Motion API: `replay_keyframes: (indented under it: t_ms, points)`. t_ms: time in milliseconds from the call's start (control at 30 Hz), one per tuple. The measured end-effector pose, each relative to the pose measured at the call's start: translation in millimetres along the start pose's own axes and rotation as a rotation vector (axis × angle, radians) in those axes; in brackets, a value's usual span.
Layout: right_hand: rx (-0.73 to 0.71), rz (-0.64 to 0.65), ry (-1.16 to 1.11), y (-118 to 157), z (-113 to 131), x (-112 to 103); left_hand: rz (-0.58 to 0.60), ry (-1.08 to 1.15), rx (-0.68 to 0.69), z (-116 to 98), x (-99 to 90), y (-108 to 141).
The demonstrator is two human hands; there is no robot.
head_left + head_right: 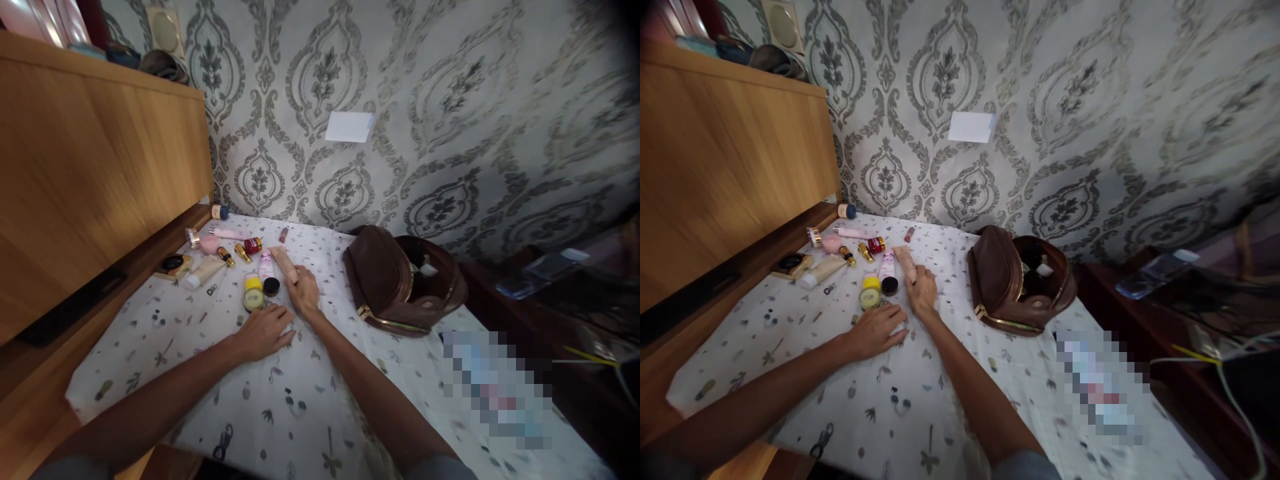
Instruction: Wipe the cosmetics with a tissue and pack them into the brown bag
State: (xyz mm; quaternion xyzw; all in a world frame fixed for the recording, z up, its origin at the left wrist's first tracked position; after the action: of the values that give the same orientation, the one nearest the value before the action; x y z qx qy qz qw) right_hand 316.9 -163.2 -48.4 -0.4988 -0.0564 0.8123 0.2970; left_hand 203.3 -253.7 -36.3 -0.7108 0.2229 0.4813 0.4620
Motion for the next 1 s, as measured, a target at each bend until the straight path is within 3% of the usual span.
replay_keyframes:
  t_ms: [300, 633, 800, 1000]
  points:
    - [-0.153, -0.026, 0.002, -8, 24, -3, 0.042, 0.018, -0.003, 1, 0.6, 0]
    - [-0.381, 0.165, 0.228, -30, 86, 31, 0.073, 0.014, -0.023, 4, 5.6, -1]
    - [-0.427, 0.179, 0.248, -42, 99, 45, 0.082, 0.027, -0.028, 2, 1.5, -3]
    - [-0.512, 0.195, 0.238, -36, 116, 46, 0.107, 0.015, -0.028, 2, 1.9, -2]
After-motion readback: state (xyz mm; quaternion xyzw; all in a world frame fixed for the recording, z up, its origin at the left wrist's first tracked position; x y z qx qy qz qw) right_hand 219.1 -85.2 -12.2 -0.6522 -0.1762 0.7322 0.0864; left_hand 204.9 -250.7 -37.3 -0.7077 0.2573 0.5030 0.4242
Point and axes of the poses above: each hand's wrist, its own y-axis away from the middle knuckle, its own x-axis out of the palm, z = x × y, the point moved 10 cm from there along -y, towards the middle knuckle, and after that the axes turned 11 degrees about -z, right-handed, at the moved point
